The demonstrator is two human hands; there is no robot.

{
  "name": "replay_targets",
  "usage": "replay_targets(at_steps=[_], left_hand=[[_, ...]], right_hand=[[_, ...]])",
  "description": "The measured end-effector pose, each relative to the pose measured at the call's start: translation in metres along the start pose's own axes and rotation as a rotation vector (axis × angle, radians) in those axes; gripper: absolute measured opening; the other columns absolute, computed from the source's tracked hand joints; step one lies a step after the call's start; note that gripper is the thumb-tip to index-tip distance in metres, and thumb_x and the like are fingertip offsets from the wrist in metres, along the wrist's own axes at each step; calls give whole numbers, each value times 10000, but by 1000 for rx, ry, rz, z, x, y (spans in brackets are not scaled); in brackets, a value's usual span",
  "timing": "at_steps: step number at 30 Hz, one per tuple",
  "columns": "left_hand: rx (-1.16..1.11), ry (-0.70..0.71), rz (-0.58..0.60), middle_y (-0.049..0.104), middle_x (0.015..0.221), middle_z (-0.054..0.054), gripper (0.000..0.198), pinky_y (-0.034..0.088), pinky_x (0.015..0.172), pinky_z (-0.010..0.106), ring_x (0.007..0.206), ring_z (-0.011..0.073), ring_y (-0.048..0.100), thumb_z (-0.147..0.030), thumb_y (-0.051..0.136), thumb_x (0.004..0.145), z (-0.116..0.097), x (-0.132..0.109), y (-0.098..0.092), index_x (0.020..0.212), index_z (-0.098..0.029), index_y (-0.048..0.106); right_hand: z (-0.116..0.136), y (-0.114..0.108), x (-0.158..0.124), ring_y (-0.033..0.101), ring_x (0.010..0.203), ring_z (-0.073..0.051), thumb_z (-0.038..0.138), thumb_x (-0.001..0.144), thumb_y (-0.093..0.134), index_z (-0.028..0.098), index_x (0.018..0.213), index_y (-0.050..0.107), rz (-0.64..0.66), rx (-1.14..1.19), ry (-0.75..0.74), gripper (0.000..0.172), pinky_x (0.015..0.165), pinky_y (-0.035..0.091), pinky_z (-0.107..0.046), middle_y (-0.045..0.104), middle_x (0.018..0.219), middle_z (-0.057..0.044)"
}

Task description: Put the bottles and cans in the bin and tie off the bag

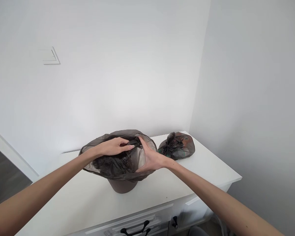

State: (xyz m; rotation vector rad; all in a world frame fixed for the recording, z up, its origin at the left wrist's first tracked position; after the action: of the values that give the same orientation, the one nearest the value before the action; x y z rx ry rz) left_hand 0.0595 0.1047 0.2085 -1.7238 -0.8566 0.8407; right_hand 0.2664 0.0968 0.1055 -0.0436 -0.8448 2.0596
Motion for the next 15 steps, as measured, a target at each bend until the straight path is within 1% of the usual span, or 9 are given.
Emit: replay_targets(at_steps=[2,4,7,9,11,12,13,14,15], left_hand=[[76,4,-21,600,684,10,505,370,586,315,623,185,539,-636,383,951,8,2,3,692,-223,517],[155,-6,-19,635,729,32,432,391,616,322,662,202,572,-548,432,948,17,5,6,695,-217,545],[224,-23,17,701,862,92,275,422,668,339,791,257,635,-414,577,870,24,9,7,707,-196,618],[241,-25,49,733,945,104,202,453,690,337,859,277,663,-381,632,830,25,7,4,793,-190,689],[228,-10,75,756,1063,80,278,490,744,325,930,267,687,-444,625,855,26,-2,-4,975,-220,736],[209,3,62,756,1136,63,344,505,796,321,984,259,691,-500,597,883,28,-8,-9,1068,-245,735],[187,20,20,745,1209,50,408,509,869,324,1057,256,684,-557,555,909,30,-15,-14,1143,-268,721],[163,37,-45,726,1272,44,464,496,952,335,1141,261,662,-607,517,925,33,-22,-19,1194,-281,707],[139,51,-119,709,1316,49,511,468,1029,354,1219,274,627,-647,496,926,38,-29,-23,1219,-282,700]], right_hand=[[-9,7,3,97,1599,-327,477,634,935,257,1631,-204,29,94,48,1529,1298,198,-503,-62,1740,-133],[-16,14,7,115,1598,-314,470,594,967,281,1625,-215,52,196,65,1581,1290,204,-504,-13,1742,-147],[-20,19,11,205,1578,-306,468,553,992,324,1628,-191,93,307,70,1605,1273,231,-518,140,1727,-154],[-21,16,11,288,1550,-300,451,561,991,344,1640,-139,137,329,86,1567,1267,244,-518,243,1701,-148],[-19,7,8,345,1525,-290,402,590,984,349,1653,-73,188,331,140,1500,1262,268,-501,308,1677,-140],[-18,1,6,374,1511,-290,369,613,973,349,1658,-27,206,332,190,1446,1249,304,-496,330,1667,-139],[-16,-7,4,408,1491,-294,335,644,953,345,1662,46,208,331,247,1363,1225,353,-492,355,1655,-139],[-14,-14,2,449,1463,-302,307,680,925,332,1653,156,188,320,299,1241,1191,406,-490,386,1638,-142],[-10,-22,2,492,1429,-310,290,722,889,313,1618,294,139,296,337,1075,1153,453,-489,425,1614,-141]])
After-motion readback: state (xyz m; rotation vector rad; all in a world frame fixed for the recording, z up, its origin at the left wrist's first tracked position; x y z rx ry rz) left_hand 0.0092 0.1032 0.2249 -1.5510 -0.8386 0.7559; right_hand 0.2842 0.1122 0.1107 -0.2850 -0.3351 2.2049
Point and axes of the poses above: each hand's wrist, its own x-axis towards the middle knuckle, its own y-axis out of the palm, z = x × y, the point moved 2 cm from there along x, towards the middle knuckle
